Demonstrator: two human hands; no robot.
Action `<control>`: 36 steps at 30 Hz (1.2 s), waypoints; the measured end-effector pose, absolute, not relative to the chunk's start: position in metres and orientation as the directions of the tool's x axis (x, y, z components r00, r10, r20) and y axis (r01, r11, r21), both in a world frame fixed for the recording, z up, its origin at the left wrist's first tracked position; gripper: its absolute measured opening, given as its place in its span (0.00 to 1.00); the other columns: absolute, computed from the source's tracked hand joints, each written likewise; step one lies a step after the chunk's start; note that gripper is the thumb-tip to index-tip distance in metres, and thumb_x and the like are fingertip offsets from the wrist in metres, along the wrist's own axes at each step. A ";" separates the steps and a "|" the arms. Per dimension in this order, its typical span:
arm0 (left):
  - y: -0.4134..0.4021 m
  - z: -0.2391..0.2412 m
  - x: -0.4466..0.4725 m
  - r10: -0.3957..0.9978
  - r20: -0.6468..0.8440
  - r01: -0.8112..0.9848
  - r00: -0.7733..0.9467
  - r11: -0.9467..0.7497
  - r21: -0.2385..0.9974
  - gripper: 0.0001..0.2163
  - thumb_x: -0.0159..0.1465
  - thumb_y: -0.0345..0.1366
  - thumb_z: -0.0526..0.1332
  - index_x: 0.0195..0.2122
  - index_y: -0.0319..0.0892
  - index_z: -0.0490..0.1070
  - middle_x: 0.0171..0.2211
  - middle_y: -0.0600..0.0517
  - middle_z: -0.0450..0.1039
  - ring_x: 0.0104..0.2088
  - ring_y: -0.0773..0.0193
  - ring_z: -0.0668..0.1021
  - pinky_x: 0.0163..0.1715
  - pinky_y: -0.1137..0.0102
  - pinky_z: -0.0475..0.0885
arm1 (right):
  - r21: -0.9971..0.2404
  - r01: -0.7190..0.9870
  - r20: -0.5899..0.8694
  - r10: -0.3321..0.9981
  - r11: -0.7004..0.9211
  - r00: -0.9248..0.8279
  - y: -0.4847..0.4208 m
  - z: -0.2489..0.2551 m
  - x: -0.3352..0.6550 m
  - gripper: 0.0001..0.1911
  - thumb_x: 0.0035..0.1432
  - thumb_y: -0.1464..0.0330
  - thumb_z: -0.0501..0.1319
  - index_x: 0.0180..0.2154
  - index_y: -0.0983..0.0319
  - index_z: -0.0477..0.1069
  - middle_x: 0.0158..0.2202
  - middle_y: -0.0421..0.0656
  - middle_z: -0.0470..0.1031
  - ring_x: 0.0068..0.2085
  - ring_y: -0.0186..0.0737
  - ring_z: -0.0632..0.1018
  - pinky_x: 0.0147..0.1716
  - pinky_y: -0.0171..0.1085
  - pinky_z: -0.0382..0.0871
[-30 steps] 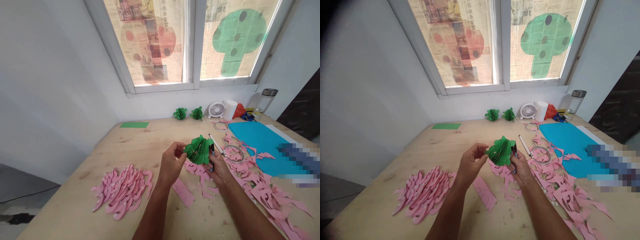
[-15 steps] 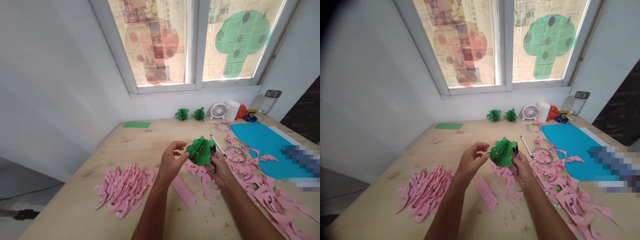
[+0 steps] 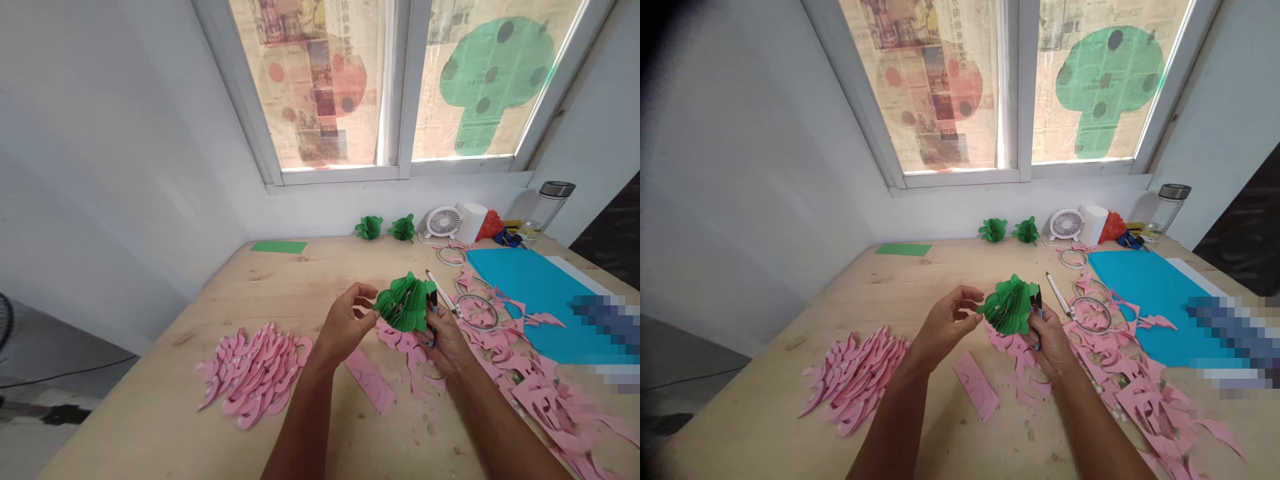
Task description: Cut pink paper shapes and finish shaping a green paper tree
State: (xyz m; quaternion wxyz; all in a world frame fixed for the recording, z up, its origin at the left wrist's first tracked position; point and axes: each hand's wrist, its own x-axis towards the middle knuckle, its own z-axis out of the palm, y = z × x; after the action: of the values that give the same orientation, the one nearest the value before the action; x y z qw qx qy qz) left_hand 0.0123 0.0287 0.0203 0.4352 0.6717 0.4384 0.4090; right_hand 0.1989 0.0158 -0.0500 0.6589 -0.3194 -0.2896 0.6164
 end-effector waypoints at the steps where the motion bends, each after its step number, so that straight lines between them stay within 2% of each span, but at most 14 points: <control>1: 0.029 0.020 0.012 0.949 0.158 0.246 0.272 -0.227 0.942 0.09 0.54 0.32 0.59 0.37 0.40 0.69 0.37 0.49 0.72 0.33 0.66 0.73 0.31 0.72 0.68 | -0.776 -0.629 -0.014 0.997 0.035 0.072 0.016 -0.050 0.199 0.12 0.46 0.68 0.68 0.24 0.62 0.64 0.14 0.30 0.57 0.13 0.21 0.53 0.11 0.24 0.49; 5: 0.031 0.015 0.014 0.958 0.154 0.317 0.240 -0.227 0.921 0.02 0.53 0.32 0.59 0.27 0.40 0.67 0.24 0.54 0.68 0.26 0.69 0.69 0.25 0.75 0.63 | -0.779 -0.627 -0.012 0.998 0.027 0.058 0.016 -0.049 0.198 0.13 0.44 0.68 0.69 0.23 0.62 0.64 0.14 0.30 0.56 0.13 0.21 0.53 0.11 0.24 0.48; 8: 0.031 0.012 0.015 0.958 0.158 0.331 0.238 -0.234 0.914 0.03 0.54 0.32 0.58 0.24 0.40 0.66 0.21 0.56 0.64 0.23 0.71 0.66 0.22 0.75 0.59 | -0.777 -0.629 -0.022 0.998 0.015 0.052 0.015 -0.048 0.198 0.13 0.44 0.68 0.69 0.23 0.62 0.64 0.14 0.30 0.56 0.14 0.21 0.53 0.11 0.24 0.48; 27: 0.029 0.018 0.016 0.962 0.131 0.298 0.239 -0.201 0.933 0.02 0.52 0.31 0.57 0.24 0.39 0.68 0.20 0.56 0.65 0.22 0.71 0.67 0.22 0.76 0.60 | -0.795 -0.607 -0.049 0.997 -0.005 0.057 0.017 -0.054 0.199 0.14 0.43 0.69 0.69 0.23 0.62 0.63 0.13 0.29 0.54 0.14 0.22 0.53 0.12 0.25 0.46; 36: 0.029 0.014 0.014 0.956 0.149 0.341 0.251 -0.231 0.911 0.02 0.52 0.30 0.57 0.24 0.39 0.68 0.20 0.56 0.65 0.22 0.71 0.66 0.21 0.76 0.59 | -0.805 -0.593 -0.036 0.998 -0.002 0.046 0.016 -0.054 0.199 0.13 0.44 0.68 0.68 0.23 0.62 0.64 0.14 0.30 0.54 0.14 0.22 0.52 0.12 0.25 0.46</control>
State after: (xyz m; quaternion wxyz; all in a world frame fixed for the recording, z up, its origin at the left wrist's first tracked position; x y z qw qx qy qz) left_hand 0.0142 0.0291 0.0140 0.3987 0.6830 0.4748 0.3861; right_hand 0.1991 0.0162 -0.0542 0.6396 -0.3377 -0.2999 0.6221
